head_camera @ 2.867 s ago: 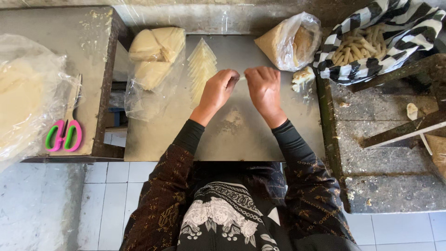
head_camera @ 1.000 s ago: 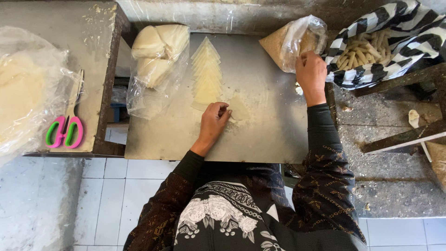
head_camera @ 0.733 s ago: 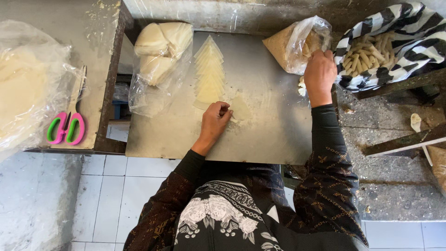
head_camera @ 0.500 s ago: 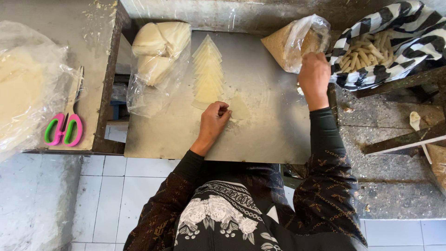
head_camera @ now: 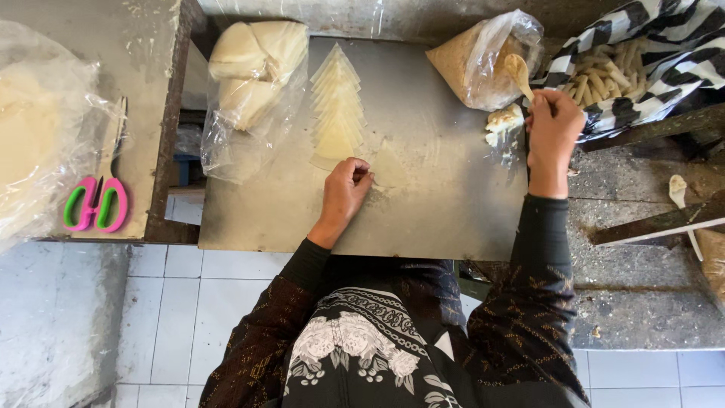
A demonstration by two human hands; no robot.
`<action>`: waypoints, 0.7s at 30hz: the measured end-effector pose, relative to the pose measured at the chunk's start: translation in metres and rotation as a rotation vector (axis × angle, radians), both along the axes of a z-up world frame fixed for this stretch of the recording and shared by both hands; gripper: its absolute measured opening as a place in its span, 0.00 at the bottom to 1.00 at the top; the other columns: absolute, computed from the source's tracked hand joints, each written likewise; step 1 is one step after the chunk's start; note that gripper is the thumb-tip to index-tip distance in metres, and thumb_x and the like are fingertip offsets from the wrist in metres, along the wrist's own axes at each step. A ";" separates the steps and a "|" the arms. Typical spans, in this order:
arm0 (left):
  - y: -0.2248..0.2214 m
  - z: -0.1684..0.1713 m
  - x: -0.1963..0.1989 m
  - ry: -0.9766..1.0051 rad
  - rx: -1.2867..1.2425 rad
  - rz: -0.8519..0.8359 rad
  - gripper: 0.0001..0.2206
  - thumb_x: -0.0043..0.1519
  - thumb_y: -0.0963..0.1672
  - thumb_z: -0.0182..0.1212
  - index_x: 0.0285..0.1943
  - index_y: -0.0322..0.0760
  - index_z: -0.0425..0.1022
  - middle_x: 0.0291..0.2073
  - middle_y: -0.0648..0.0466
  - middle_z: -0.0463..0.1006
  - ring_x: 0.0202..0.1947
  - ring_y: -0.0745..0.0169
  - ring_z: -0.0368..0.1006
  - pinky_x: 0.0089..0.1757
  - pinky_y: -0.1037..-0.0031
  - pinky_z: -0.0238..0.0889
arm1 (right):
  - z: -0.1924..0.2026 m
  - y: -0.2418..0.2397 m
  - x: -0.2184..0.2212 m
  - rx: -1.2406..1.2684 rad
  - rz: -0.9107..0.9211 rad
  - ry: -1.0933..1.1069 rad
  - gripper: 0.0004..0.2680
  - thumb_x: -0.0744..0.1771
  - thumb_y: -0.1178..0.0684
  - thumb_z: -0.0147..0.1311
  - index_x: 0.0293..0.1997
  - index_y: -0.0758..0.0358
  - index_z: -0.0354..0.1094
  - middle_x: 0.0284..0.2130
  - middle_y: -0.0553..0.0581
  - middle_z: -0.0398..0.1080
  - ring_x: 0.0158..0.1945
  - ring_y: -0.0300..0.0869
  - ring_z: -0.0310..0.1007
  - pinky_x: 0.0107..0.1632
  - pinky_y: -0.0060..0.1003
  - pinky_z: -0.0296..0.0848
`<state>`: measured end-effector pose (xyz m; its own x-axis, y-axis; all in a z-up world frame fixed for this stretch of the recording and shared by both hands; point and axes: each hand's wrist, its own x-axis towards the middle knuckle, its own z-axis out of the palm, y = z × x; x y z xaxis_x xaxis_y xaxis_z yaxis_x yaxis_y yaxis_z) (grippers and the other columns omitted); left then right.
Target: The person fills triangular pastry sheets with a brown mixture from a bag using a wooden spoon and rolls them into thin cylinders by hand. They repeat this process with several sheets, placing the finished rolls in a pile on the workbench.
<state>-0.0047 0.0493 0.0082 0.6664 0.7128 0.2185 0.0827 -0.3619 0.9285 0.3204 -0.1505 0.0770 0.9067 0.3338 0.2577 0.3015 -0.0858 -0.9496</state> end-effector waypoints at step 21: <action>0.001 0.006 0.002 0.002 -0.072 0.026 0.10 0.62 0.40 0.66 0.49 0.29 0.73 0.37 0.53 0.83 0.38 0.68 0.82 0.40 0.77 0.73 | -0.025 0.023 -0.165 -0.370 0.458 -0.147 0.05 0.69 0.60 0.55 0.47 0.66 0.75 0.33 0.54 0.72 0.33 0.36 0.67 0.36 0.31 0.68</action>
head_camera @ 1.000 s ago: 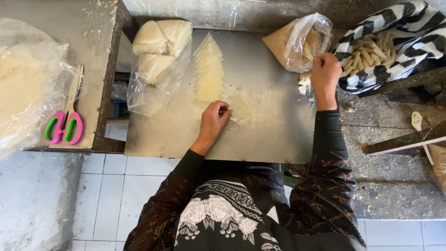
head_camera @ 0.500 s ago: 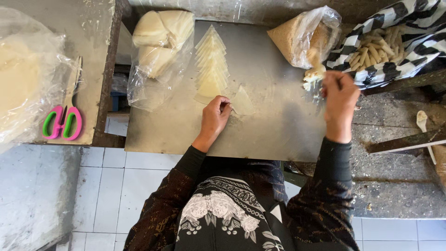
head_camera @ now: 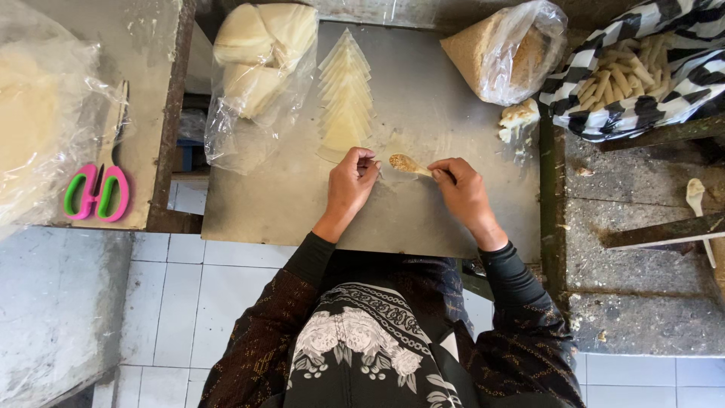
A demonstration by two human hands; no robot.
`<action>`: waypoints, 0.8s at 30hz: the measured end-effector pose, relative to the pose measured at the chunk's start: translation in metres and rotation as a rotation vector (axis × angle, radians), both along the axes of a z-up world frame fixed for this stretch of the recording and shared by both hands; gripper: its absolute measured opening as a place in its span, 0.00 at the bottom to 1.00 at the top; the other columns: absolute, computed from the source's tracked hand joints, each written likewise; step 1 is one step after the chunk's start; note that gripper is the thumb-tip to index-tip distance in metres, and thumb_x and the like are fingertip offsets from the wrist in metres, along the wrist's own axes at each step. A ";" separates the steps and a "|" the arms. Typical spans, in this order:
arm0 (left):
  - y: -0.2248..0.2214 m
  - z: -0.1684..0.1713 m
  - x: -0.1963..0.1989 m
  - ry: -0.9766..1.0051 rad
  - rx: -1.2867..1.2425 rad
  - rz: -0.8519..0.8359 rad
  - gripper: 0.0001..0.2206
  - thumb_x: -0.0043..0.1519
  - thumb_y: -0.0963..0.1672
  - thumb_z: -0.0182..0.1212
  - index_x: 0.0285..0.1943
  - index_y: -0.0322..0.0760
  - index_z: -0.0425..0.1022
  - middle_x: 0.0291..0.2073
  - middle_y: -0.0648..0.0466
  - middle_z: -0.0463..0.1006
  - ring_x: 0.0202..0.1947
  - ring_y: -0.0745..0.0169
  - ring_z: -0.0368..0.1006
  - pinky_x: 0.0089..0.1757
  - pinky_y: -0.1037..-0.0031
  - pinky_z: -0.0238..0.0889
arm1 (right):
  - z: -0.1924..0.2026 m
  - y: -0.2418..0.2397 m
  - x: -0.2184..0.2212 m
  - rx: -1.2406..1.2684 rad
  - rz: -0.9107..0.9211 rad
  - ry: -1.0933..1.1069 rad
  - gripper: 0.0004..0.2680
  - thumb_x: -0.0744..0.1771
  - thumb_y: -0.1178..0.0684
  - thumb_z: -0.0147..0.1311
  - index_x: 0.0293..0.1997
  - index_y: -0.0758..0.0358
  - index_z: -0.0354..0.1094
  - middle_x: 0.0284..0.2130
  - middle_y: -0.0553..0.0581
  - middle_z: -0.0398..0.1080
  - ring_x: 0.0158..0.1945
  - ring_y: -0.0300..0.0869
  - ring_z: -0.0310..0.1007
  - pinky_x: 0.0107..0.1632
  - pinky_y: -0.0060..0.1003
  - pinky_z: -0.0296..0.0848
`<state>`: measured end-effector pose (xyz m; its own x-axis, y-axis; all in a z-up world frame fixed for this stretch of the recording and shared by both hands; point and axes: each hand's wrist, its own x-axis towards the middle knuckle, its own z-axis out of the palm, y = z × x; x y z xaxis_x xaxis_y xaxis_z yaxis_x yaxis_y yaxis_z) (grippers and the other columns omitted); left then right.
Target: The person fills triangular pastry sheets with a brown mixture from a bag using a wooden spoon and rolls them into thin cylinders by hand. They repeat this process with several sheets, placing the finished rolls in a pile on the workbench.
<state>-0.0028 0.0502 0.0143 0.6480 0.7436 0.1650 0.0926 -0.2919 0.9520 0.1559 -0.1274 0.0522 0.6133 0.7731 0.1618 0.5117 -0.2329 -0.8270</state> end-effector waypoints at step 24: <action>-0.003 -0.007 0.000 -0.005 0.022 0.002 0.08 0.61 0.39 0.67 0.45 0.29 0.74 0.36 0.50 0.82 0.34 0.65 0.81 0.38 0.76 0.73 | 0.007 0.004 0.003 0.105 0.063 -0.666 0.06 0.66 0.63 0.60 0.45 0.62 0.76 0.38 0.57 0.73 0.43 0.50 0.74 0.48 0.44 0.69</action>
<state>-0.0026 0.0477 0.0076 0.6454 0.7411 0.1849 0.0882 -0.3128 0.9457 0.1588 -0.1235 0.0593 0.3112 0.7634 0.5659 0.9299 -0.1219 -0.3470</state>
